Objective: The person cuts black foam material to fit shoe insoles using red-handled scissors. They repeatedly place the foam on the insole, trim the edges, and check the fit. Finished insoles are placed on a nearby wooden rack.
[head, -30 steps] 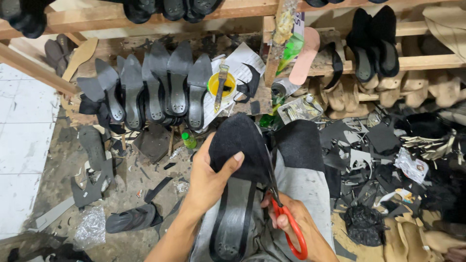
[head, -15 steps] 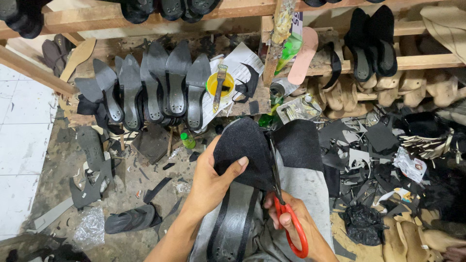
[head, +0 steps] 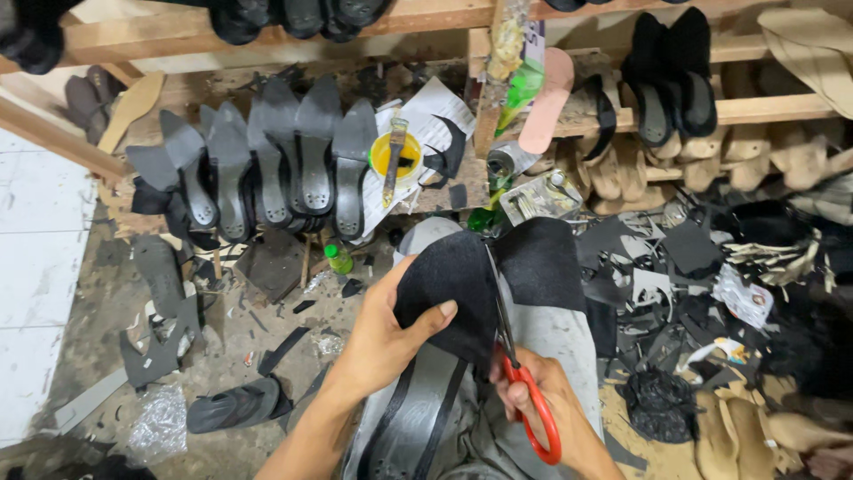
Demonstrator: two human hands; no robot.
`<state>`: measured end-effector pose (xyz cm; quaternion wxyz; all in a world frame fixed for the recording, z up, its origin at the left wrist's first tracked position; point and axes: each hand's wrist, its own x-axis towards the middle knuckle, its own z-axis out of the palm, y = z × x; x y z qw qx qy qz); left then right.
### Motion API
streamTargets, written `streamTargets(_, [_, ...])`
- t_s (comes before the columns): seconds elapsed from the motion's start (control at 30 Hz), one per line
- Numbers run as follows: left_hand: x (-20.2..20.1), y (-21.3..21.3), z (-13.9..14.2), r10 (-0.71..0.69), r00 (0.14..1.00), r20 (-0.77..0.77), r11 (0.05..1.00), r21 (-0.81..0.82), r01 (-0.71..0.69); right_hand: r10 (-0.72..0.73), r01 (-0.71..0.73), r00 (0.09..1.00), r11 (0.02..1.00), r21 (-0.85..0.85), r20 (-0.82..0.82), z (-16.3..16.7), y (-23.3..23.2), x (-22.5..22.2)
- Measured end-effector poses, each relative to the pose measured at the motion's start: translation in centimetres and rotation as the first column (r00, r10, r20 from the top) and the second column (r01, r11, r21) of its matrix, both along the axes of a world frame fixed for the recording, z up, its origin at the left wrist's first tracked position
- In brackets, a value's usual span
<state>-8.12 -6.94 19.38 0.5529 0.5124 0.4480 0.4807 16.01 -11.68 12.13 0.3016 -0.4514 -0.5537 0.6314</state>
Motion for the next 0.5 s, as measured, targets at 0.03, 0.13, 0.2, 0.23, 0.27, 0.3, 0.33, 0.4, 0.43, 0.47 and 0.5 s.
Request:
streamTargets(0.03, [0.1, -0.1, 0.0, -0.024, 1.0, 0.009, 1.0, -0.01, 0.024, 0.005, -0.004, 1.0, 0.999, 0.046, -0.004, 0.1, 0.1, 0.0])
streamTargets(0.13, [0.3, -0.3, 0.0, -0.051, 0.998, 0.037, 0.998, -0.02, 0.051, 0.002, -0.002, 1.0, 0.996, 0.091, 0.001, 0.2, 0.2, 0.3])
streamTargets(0.2, [0.1, -0.2, 0.0, -0.059, 0.997, 0.049, 0.998, -0.018, 0.06, -0.017, 0.018, 0.999, 1.0, -0.014, 0.045, 0.1, 0.1, 0.7])
streamTargets(0.23, [-0.1, -0.1, 0.0, -0.066, 0.997, 0.049, 0.998, -0.014, 0.066, -0.021, 0.026, 0.998, 0.998, -0.065, 0.066, 0.1, 0.1, 0.8])
streamTargets(0.27, [-0.3, -0.1, 0.0, -0.069, 0.996, 0.048, 0.997, -0.011, 0.07, -0.01, 0.014, 0.997, 0.998, -0.056, 0.075, 0.1, 0.1, 1.0])
streamTargets(0.3, [-0.5, 0.0, 0.1, -0.065, 0.997, 0.035, 0.997, -0.042, 0.066, 0.002, 0.002, 0.997, 0.999, -0.046, 0.083, 0.2, 0.1, 1.1])
streamTargets(0.33, [-0.7, 0.1, 0.2, -0.063, 0.998, 0.023, 0.995, -0.072, 0.065, 0.011, -0.008, 0.996, 0.999, -0.034, 0.092, 0.3, 0.2, 1.1])
streamTargets(0.4, [-0.9, 0.2, 0.4, -0.081, 0.997, 0.002, 0.991, -0.104, 0.081, 0.024, -0.022, 0.995, 1.0, -0.018, 0.098, 0.5, 0.4, 0.9])
streamTargets(0.43, [-0.9, 0.2, 0.5, -0.103, 0.995, -0.004, 0.989, -0.112, 0.102, 0.022, -0.021, 0.994, 1.0, -0.015, 0.105, 0.8, 0.4, 0.9])
streamTargets(0.47, [-0.9, 0.2, 0.6, -0.128, 0.992, -0.009, 0.985, -0.12, 0.126, 0.02, -0.021, 0.996, 1.0, 0.005, 0.088, 1.0, 0.4, 0.8])
streamTargets(0.5, [-0.9, 0.1, 0.6, -0.161, 0.987, -0.021, 0.981, -0.109, 0.157, 0.018, -0.02, 0.997, 0.999, 0.027, 0.072, 1.1, 0.5, 0.7])
